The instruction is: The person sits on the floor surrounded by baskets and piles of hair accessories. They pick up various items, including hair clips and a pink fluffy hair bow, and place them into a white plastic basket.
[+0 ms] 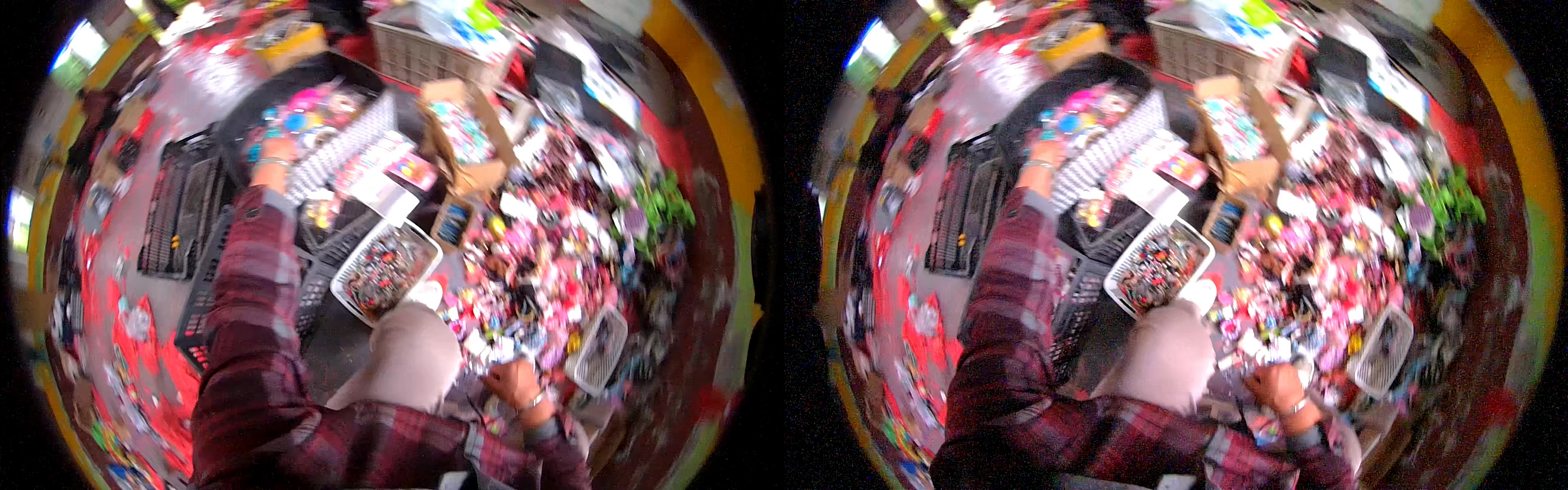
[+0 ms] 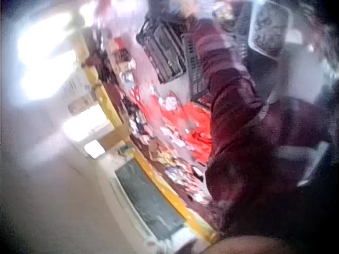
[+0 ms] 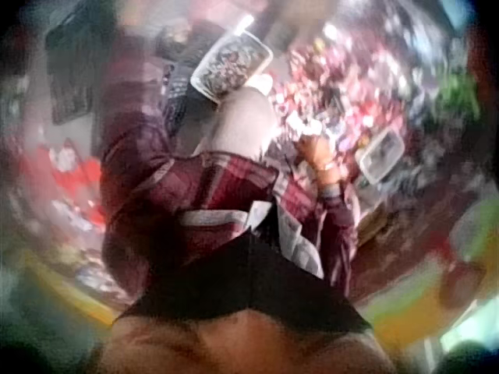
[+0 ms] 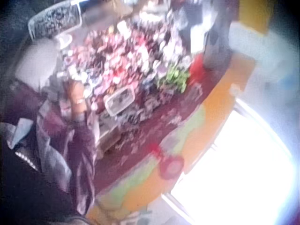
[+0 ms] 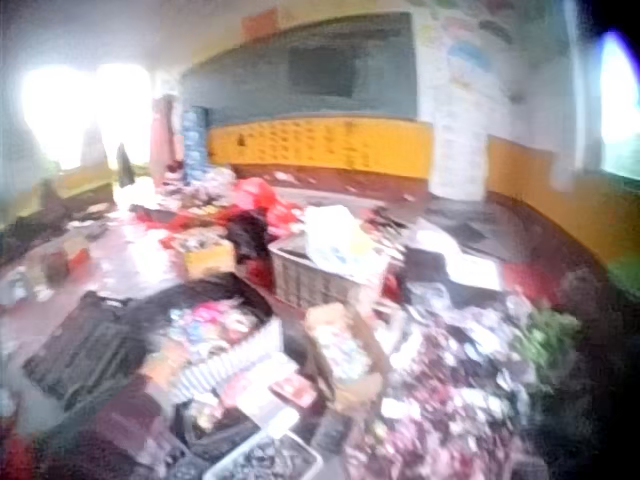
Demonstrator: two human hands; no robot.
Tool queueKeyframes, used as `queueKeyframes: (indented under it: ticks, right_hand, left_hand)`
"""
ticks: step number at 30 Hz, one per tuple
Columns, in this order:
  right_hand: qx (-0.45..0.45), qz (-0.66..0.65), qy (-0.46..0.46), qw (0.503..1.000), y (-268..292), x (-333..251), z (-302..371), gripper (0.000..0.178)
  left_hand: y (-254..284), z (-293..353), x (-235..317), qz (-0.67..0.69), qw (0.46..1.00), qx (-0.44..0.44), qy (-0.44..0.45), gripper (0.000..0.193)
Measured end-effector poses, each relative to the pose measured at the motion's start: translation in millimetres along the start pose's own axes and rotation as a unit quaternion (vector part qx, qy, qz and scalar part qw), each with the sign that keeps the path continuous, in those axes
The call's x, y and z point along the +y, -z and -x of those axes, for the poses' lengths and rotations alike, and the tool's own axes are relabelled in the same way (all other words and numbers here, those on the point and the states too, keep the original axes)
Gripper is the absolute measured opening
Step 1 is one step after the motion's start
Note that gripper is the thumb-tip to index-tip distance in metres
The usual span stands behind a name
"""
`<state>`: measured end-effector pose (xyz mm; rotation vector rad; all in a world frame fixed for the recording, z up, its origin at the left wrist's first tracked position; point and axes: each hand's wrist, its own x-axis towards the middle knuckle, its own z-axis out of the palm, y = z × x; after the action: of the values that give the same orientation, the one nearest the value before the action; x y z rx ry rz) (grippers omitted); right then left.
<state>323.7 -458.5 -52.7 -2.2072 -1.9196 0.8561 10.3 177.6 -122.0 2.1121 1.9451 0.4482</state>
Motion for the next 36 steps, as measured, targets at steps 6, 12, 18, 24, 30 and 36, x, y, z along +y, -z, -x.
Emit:
queueKeyframes:
  ticks: [6,12,18,24,30,36]
  right_hand:
    - [0.039,-0.014,0.057,0.998,-4.5,-2.2,28.5,0.015]
    - [0.121,-0.059,0.056,0.989,19.0,-29.1,49.8,0.024]
    - [0.079,0.063,0.118,0.988,-11.3,-20.8,70.0,0.007]
    - [0.192,-0.021,0.215,0.957,28.8,-34.1,85.4,0.006]
    - [0.469,-0.105,0.154,0.863,84.4,-7.7,129.5,0.01]
    - [0.688,-0.322,-0.134,0.637,92.6,29.0,243.6,0.013]
  left_hand:
    - [-0.7,60.7,61.1,0.307,0.951,-0.032,-0.024,0.029]
    - [54.5,149.1,158.1,0.237,0.965,0.024,-0.11,0.036]
    - [99.4,251.1,263.5,0.342,0.912,-0.051,-0.223,0.032]
    - [87.1,331.1,252.7,0.386,0.841,-0.178,-0.334,0.033]
    - [57.9,418.5,189.7,0.389,0.834,-0.306,-0.243,0.024]
    - [69.5,463.9,187.4,0.363,0.847,-0.315,-0.227,0.025]
